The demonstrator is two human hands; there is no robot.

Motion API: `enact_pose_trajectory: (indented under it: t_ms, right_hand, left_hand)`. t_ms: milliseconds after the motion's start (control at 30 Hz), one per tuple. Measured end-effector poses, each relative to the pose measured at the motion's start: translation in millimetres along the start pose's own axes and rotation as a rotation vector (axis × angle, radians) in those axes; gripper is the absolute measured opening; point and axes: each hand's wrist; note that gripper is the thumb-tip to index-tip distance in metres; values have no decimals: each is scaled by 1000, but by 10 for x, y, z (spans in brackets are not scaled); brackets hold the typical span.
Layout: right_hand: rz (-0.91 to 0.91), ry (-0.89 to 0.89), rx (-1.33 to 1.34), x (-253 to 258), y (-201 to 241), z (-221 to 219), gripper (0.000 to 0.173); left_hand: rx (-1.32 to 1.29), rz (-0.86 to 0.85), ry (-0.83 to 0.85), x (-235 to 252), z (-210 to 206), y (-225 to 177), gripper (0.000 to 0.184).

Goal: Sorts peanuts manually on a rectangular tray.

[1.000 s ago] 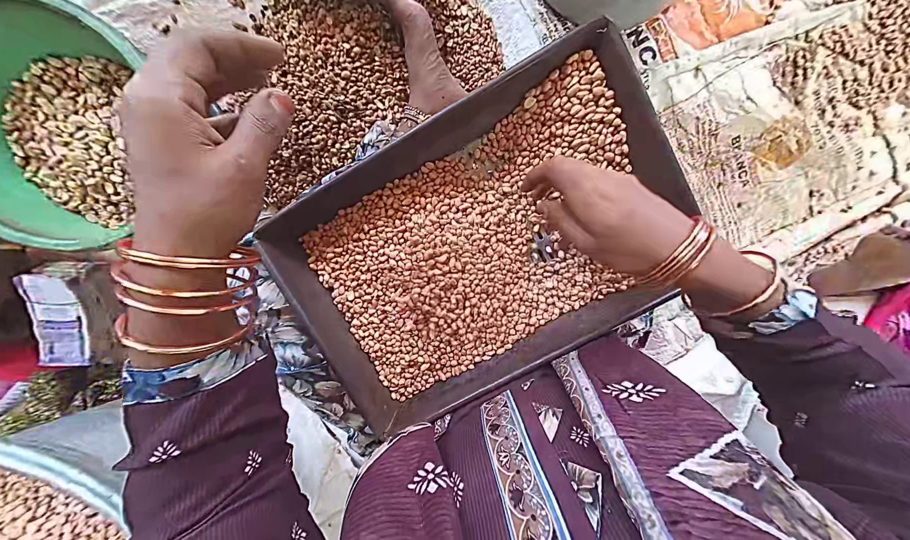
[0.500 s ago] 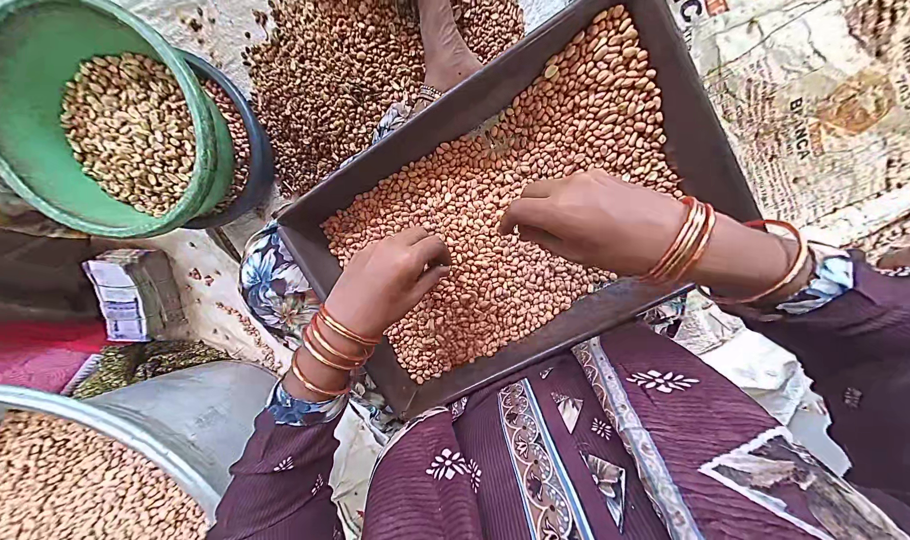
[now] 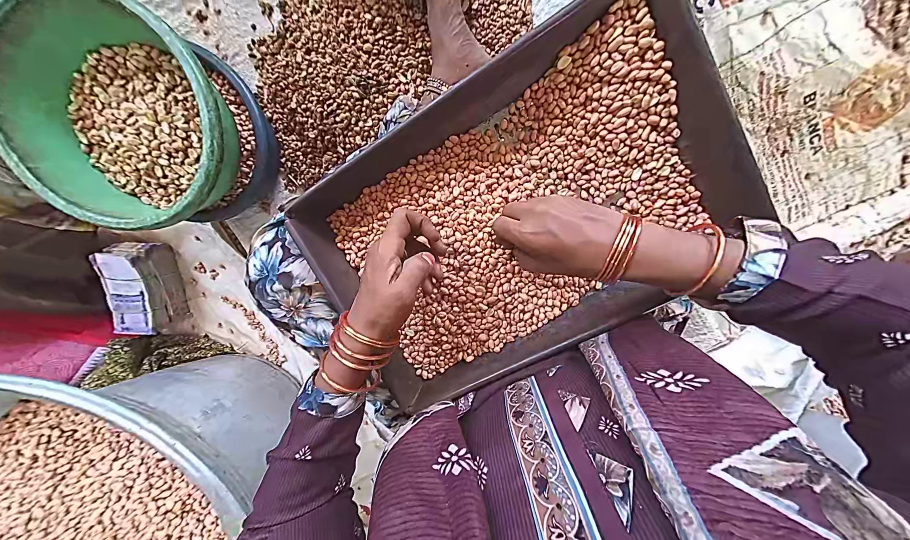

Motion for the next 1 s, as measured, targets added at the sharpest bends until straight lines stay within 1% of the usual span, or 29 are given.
enact_pose_trajectory:
  t_ms: [33, 67, 133, 167, 267, 367, 467, 533, 667, 767, 933, 1000]
  right_hand:
    - [-13, 15, 46, -12, -18, 57, 11]
    - [-30, 24, 109, -22, -50, 136, 9]
    - [-50, -22, 240, -30, -166, 288, 6]
    - [-66, -48, 299, -33, -232, 362, 8]
    - [-120, -66, 416, -41, -386, 501, 11]
    - [-38, -72, 356, 29, -409, 401, 12]
    - [74, -75, 264, 117, -353, 230, 11]
    - [94, -90, 199, 150, -301, 162, 7]
    - [8, -46, 133, 165, -216, 185, 7]
    - [-14, -2, 111, 185, -211, 206, 5]
    - [-48, 67, 120, 210, -209, 236, 7]
    - [-43, 52, 119, 220, -220, 216, 8]
  left_hand:
    - [-15, -14, 32, -9, -16, 9, 22]
    - [67, -54, 55, -20, -37, 23, 22]
    - [327, -169, 78, -45, -89, 60, 19]
    - [436, -209, 84, -55, -118, 87, 20]
    - [604, -195, 106, -86, -205, 115, 28]
    - [658, -173, 71, -97, -311, 113, 26]
    - [663, -178, 46, -95, -363, 138, 24]
    - [653, -160, 49, -91, -360, 125, 22]
    - [577, -111, 78, -54, -266, 92, 20]
    - [466, -71, 96, 1, -124, 63, 19]
    - [336, 136, 150, 96, 141, -121, 14]
    - [285, 170, 172, 133, 202, -149, 16]
Point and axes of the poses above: each hand's wrist, its own x-axis towards the middle knuckle, its own z-axis out of the back of the hand, y = z × x, and after that the axes turned 2 degrees about y, right-handed
